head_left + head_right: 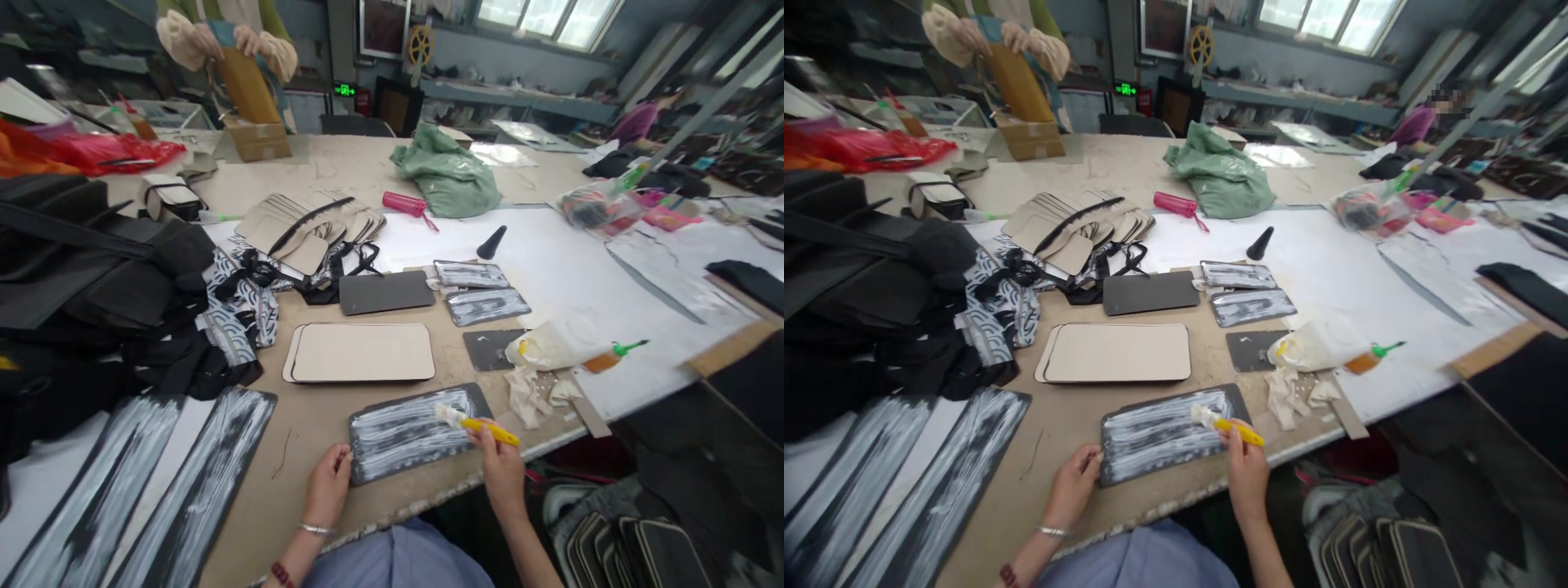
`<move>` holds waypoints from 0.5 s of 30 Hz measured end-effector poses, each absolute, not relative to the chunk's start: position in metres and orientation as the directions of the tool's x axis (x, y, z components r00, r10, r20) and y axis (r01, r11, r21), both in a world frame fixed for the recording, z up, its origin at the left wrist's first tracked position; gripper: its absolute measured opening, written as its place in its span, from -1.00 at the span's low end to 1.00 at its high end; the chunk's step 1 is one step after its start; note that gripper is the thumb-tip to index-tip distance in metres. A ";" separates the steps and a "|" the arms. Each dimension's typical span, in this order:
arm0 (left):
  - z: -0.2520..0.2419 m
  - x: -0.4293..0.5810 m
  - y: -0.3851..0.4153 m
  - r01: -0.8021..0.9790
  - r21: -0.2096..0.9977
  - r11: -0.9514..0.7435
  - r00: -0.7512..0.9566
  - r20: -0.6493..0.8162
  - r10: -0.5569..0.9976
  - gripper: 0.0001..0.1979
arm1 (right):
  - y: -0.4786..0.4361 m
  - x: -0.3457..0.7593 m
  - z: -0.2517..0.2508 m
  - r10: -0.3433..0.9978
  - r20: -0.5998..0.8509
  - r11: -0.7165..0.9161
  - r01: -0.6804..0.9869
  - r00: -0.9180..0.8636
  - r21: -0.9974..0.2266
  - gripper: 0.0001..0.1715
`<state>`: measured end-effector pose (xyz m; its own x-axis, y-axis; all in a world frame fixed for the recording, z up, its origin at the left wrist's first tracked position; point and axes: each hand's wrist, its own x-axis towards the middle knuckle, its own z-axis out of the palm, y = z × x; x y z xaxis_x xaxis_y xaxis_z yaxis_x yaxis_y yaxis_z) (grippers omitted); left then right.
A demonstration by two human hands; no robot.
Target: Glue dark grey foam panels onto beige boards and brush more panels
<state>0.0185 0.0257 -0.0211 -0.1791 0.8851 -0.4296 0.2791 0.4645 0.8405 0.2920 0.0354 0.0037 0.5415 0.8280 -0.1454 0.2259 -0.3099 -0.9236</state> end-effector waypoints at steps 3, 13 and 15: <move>-0.021 0.019 0.024 0.273 0.842 0.465 -0.193 -0.426 0.884 -0.70 | 0.031 0.337 0.008 0.750 -0.107 -0.365 0.273 0.653 -0.890 -0.46; -0.001 0.014 0.017 0.348 0.850 0.396 -0.173 -0.357 0.918 -0.68 | -0.003 0.342 0.031 0.760 -0.081 -0.437 0.415 0.645 -0.798 -0.49; 0.014 0.010 0.018 0.380 0.859 0.342 -0.134 -0.314 0.940 -0.72 | -0.009 0.351 0.036 0.713 -0.180 -0.477 0.280 0.677 -0.833 -0.45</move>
<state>0.0098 0.0176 0.0138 -0.1338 0.9398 -0.3143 0.3802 0.3416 0.8595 0.3510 -0.0088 0.0357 0.6775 0.7132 -0.1799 0.2804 -0.4765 -0.8332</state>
